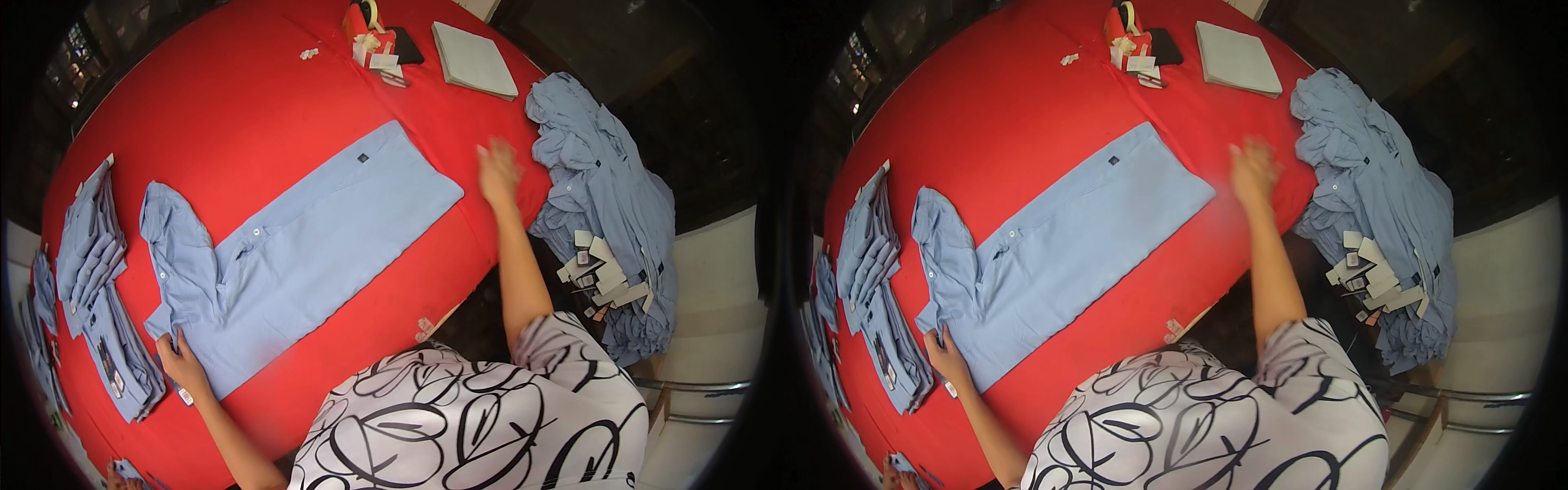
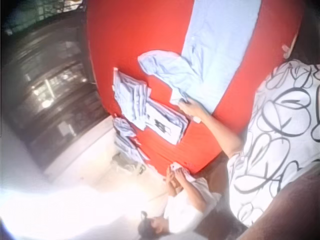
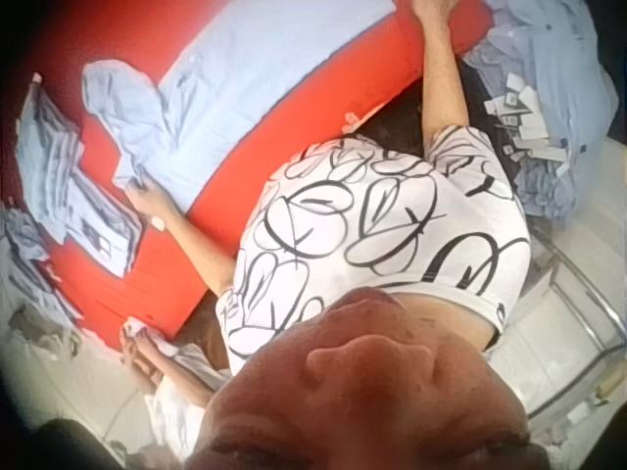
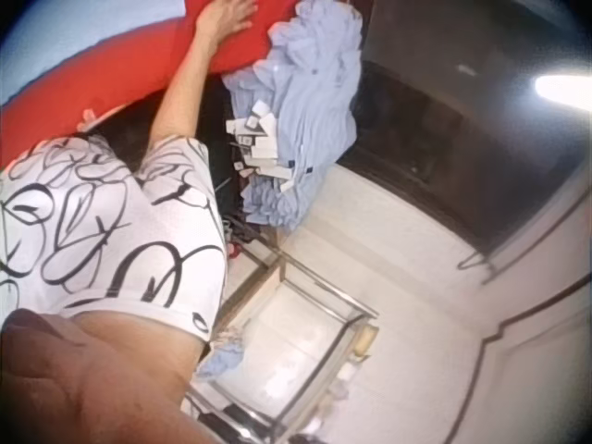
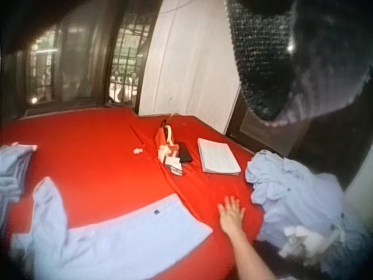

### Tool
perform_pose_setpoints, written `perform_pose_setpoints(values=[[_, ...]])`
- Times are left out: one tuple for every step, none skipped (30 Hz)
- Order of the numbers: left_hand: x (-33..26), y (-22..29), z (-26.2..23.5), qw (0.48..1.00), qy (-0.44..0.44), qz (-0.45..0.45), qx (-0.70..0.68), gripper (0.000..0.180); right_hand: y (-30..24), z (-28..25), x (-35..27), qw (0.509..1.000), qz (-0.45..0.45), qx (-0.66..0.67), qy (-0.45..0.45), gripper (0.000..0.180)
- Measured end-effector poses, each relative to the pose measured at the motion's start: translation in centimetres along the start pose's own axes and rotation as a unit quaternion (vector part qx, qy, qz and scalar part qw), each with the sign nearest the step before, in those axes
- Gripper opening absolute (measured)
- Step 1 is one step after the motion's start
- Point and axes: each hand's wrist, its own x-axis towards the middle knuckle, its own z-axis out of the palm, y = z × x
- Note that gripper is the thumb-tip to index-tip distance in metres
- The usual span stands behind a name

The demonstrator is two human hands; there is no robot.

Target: The person folds blue collared shirts on a table using a cardboard guide, aligns the tags, and moves the finished garments into a stack before picking up a handful of buttons.

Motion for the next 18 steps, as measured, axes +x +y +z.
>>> perform_pose_setpoints(values=[[0.1,-0.1,0.0,1.0,0.0,0.0,-0.002,0.02,-3.4,0.5,2.2,0.997,-0.04,0.051,-0.029,0.066],[0.1,-0.1,0.2,1.0,0.001,-0.006,-0.004,0.02,-5.5,1.6,4.6,0.992,-0.072,0.087,-0.053,0.069],[0.0,-0.1,0.3,1.0,0.0,-0.013,-0.003,0.02,-6.8,2.6,6.8,0.987,-0.104,0.096,-0.078,0.071],[-0.1,-0.2,0.3,1.0,-0.001,-0.02,-0.001,0.02,-6.6,3.1,8.7,0.99,-0.083,0.069,-0.088,0.071],[0.1,0.0,0.6,1.0,-0.002,-0.018,-0.008,0.02,-5.6,3.2,10.3,0.993,-0.059,0.042,-0.098,0.071],[0.4,0.3,0.9,1.0,-0.003,-0.014,-0.015,0.02,-3.9,3.2,11.3,0.993,-0.033,0.016,-0.109,0.072],[0.2,0.2,0.7,1.0,-0.002,-0.019,-0.013,0.02,-2.4,3.3,11.6,0.994,0.017,0.013,-0.112,0.073],[0.0,0.2,0.3,1.0,0.006,-0.023,-0.008,0.02,-0.3,3.1,11.6,0.991,0.063,0.008,-0.116,0.075],[-0.2,0.4,0.1,1.0,0.011,-0.027,-0.007,0.02,2.4,3.2,10.9,0.991,0.097,0.002,-0.095,0.076],[-0.2,0.7,0.2,0.999,0.013,-0.028,-0.008,0.02,5.5,3.2,9.7,0.985,0.147,-0.016,-0.084,0.076],[-0.2,1.1,0.0,0.998,-0.001,-0.054,-0.008,0.019,8.6,3.0,8.1,0.979,0.189,0.001,-0.07,0.076],[0.0,1.5,-0.4,0.997,-0.014,-0.079,-0.008,0.019,11.2,2.9,5.9,0.972,0.225,-0.007,-0.067,0.079],[0.1,1.9,-0.5,0.994,-0.026,-0.103,-0.006,0.019,13.2,3.1,3.6,0.97,0.24,-0.008,-0.042,0.08],[0.0,1.8,-0.3,0.997,-0.017,-0.08,-0.011,0.019,15.1,3.6,1.3,0.967,0.254,-0.009,-0.016,0.081],[0.0,1.4,0.2,0.998,-0.01,-0.059,-0.024,0.019,18.3,5.2,-0.6,0.965,0.23,0.103,0.075,0.08],[-0.2,1.0,0.1,0.999,0.005,-0.041,-0.024,0.02,19.4,6.6,-2.1,0.943,0.193,0.223,0.157,0.08],[-0.4,0.7,0.1,0.998,0.002,-0.049,-0.029,0.02,21.2,6.9,-4.3,0.886,0.287,0.363,0.029,0.075],[-0.7,0.2,-0.1,0.998,0.005,-0.057,-0.026,0.02,21.8,7.4,-6.7,0.786,0.367,0.486,-0.11,0.071]])
